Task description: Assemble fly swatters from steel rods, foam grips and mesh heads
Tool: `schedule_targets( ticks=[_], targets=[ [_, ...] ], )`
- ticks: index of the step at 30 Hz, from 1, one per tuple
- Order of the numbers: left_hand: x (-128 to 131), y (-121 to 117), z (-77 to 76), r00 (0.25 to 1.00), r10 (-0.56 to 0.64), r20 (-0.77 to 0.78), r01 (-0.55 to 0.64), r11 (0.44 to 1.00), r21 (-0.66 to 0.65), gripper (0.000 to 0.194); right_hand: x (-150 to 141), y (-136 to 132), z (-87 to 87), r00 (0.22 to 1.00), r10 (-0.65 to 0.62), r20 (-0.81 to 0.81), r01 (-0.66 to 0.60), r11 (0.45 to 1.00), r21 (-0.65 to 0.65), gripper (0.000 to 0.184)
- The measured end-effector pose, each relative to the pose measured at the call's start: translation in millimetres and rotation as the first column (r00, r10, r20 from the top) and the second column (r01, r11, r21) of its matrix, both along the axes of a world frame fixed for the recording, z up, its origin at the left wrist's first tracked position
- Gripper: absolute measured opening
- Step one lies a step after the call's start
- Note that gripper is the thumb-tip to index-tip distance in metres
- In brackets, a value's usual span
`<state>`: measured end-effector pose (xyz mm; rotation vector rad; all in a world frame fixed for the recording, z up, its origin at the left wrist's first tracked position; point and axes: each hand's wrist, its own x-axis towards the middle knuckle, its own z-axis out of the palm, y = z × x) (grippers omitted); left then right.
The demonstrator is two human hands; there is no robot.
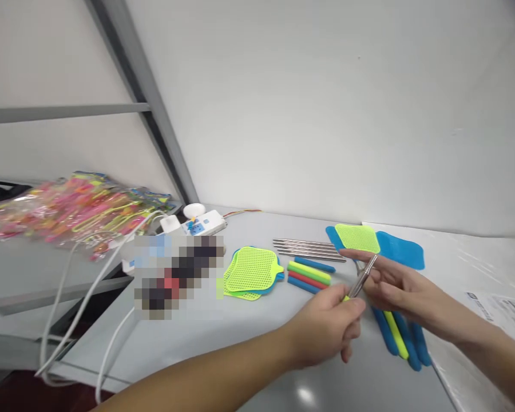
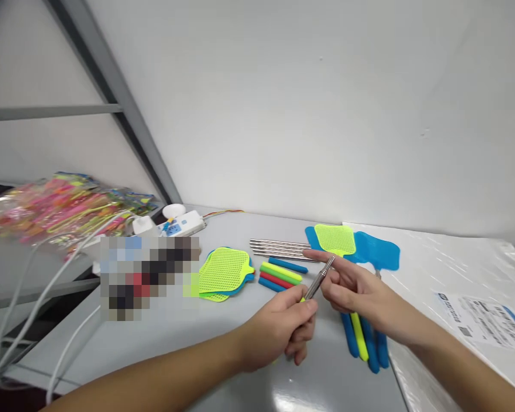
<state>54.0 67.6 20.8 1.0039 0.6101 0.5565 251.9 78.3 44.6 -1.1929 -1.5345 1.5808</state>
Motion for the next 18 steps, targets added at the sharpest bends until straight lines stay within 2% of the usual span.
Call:
schedule_targets(
  ticks=[1, 2, 5, 7, 10, 13, 16, 18],
  targets=[
    [0, -1, -3.3, 0.999, 0.031, 0.028, -0.03, 0.999, -0.017, 0.028, 1, 4, 6.2, 0.996, 0.06, 0.064, -0.06, 0.998, -0.004, 0.055],
    [1, -1, -6.9, 0.997, 0.052, 0.057, -0.049, 0.998, -0.04, 0.033, 0, 9, 12.2, 0.99, 0.062, 0.124, -0.063, 0.998, 0.004, 0.055],
    [2, -3, -15.2, 0.99, 0.078, 0.114, -0.065, 0.992, -0.11, 0.045, -13, 34, 28.1, 0.952, -0.107, 0.287, 0.073, 0.989, 0.127, 0.049],
    [4, -3, -17.2, 0.985, 0.137, 0.108, -0.118, 0.98, -0.162, 0.048, -32, 55, 37.0, 0.9, -0.149, 0.409, 0.058, 0.972, 0.227, 0.047],
    [6, -3, -18.1, 0.959, 0.277, 0.054, -0.254, 0.93, -0.267, 0.046, -69, 89, 48.5, 0.779, 0.045, 0.625, -0.236, 0.945, 0.226, 0.046],
    [8, -3, -21.5, 0.938, 0.348, 0.004, -0.325, 0.88, -0.347, 0.034, -111, 115, 53.4, 0.598, 0.273, 0.754, -0.529, 0.841, 0.116, 0.049],
    [8, -5, -25.9, 0.962, 0.272, -0.033, -0.268, 0.908, -0.323, 0.024, -150, 126, 46.5, 0.382, 0.332, 0.863, -0.675, 0.737, 0.015, 0.06],
    [7, -5, -27.3, 0.985, 0.164, -0.048, -0.171, 0.943, -0.285, 0.021, -171, 125, 37.3, 0.277, 0.315, 0.908, -0.702, 0.711, -0.033, 0.069]
  ],
)
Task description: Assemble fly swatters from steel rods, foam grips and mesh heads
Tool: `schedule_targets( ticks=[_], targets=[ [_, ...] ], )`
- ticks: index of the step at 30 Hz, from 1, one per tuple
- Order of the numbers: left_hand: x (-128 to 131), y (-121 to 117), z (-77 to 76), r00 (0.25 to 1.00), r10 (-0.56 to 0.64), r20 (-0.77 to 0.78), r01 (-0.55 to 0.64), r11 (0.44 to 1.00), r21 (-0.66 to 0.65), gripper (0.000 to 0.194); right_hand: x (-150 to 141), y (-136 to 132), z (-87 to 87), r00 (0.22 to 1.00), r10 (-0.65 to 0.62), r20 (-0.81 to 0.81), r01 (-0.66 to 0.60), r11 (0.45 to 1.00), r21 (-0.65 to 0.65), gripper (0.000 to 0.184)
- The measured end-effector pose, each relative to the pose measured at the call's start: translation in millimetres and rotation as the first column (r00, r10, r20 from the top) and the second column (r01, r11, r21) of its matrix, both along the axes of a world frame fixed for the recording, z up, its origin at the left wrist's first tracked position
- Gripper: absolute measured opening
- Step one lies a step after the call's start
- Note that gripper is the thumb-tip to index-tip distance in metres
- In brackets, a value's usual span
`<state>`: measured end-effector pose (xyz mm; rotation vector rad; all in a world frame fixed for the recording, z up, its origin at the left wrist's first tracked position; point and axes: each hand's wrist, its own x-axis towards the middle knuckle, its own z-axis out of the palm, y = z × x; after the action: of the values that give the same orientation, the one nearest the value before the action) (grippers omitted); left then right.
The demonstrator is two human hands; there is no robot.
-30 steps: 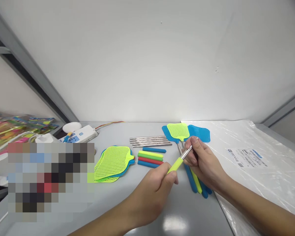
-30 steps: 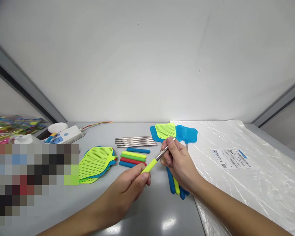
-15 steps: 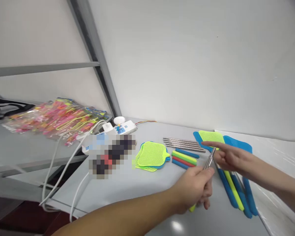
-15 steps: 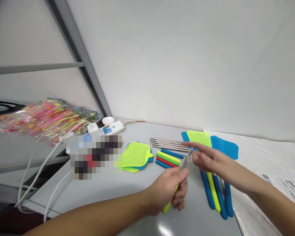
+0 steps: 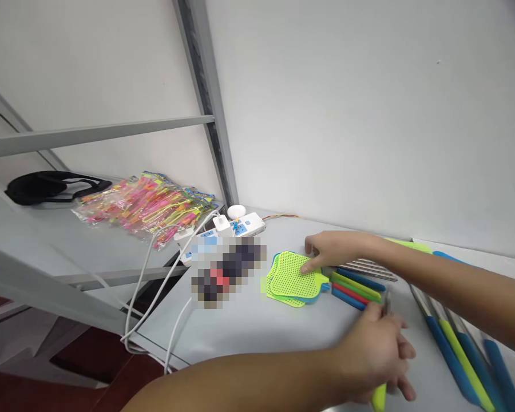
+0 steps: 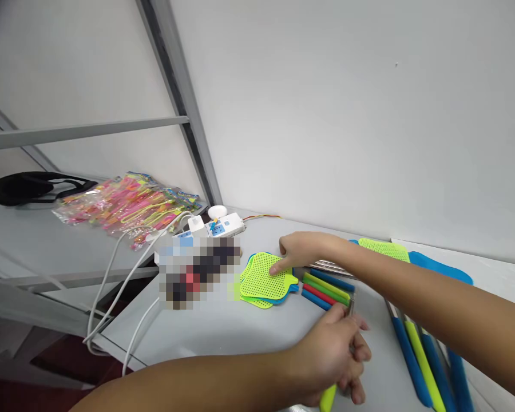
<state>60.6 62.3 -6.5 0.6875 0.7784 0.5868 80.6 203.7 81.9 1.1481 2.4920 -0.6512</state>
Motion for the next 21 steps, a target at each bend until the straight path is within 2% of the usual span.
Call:
schedule_targets(
  ticks=[4, 8, 11, 13, 17, 19, 20, 21],
  targets=[
    [-3, 3, -1.0, 0.982, -0.181, -0.048, 0.183, 0.982, 0.039, 0.021, -20, -5, -15.6, 0.999, -0.036, 0.028, 0.033, 0.996, 0.082, 0.071],
    [-3, 7, -3.5, 0.948, -0.314, -0.049, 0.317, 0.947, 0.057, 0.012, -16, -4, -20.4, 0.996, -0.072, -0.05, 0.079, 0.984, 0.158, 0.057],
    [-6, 10, -2.1, 0.901, -0.42, -0.105, 0.43, 0.897, 0.102, 0.005, -9, -3, -20.3, 0.986, -0.098, -0.134, 0.125, 0.969, 0.215, 0.049],
    [-10, 14, 0.6, 0.846, -0.515, -0.14, 0.532, 0.835, 0.139, 0.005, -6, -5, -17.6, 0.976, -0.11, -0.19, 0.153, 0.962, 0.225, 0.043],
    [-12, 26, 9.3, 0.653, -0.746, -0.132, 0.756, 0.631, 0.171, 0.013, 4, -16, 2.1, 0.95, -0.11, -0.293, 0.172, 0.966, 0.195, 0.033],
    [-9, 33, 15.9, 0.537, -0.829, -0.155, 0.844, 0.529, 0.094, 0.016, 17, -22, 19.3, 0.932, -0.105, -0.346, 0.178, 0.966, 0.186, 0.032],
    [-7, 36, 19.8, 0.506, -0.842, -0.187, 0.859, 0.511, 0.024, 0.021, 26, -26, 28.8, 0.922, -0.107, -0.372, 0.19, 0.962, 0.195, 0.031],
    [-4, 40, 24.2, 0.445, -0.869, -0.216, 0.879, 0.47, -0.081, 0.024, 36, -30, 38.6, 0.914, -0.109, -0.392, 0.206, 0.954, 0.216, 0.031]
  ],
)
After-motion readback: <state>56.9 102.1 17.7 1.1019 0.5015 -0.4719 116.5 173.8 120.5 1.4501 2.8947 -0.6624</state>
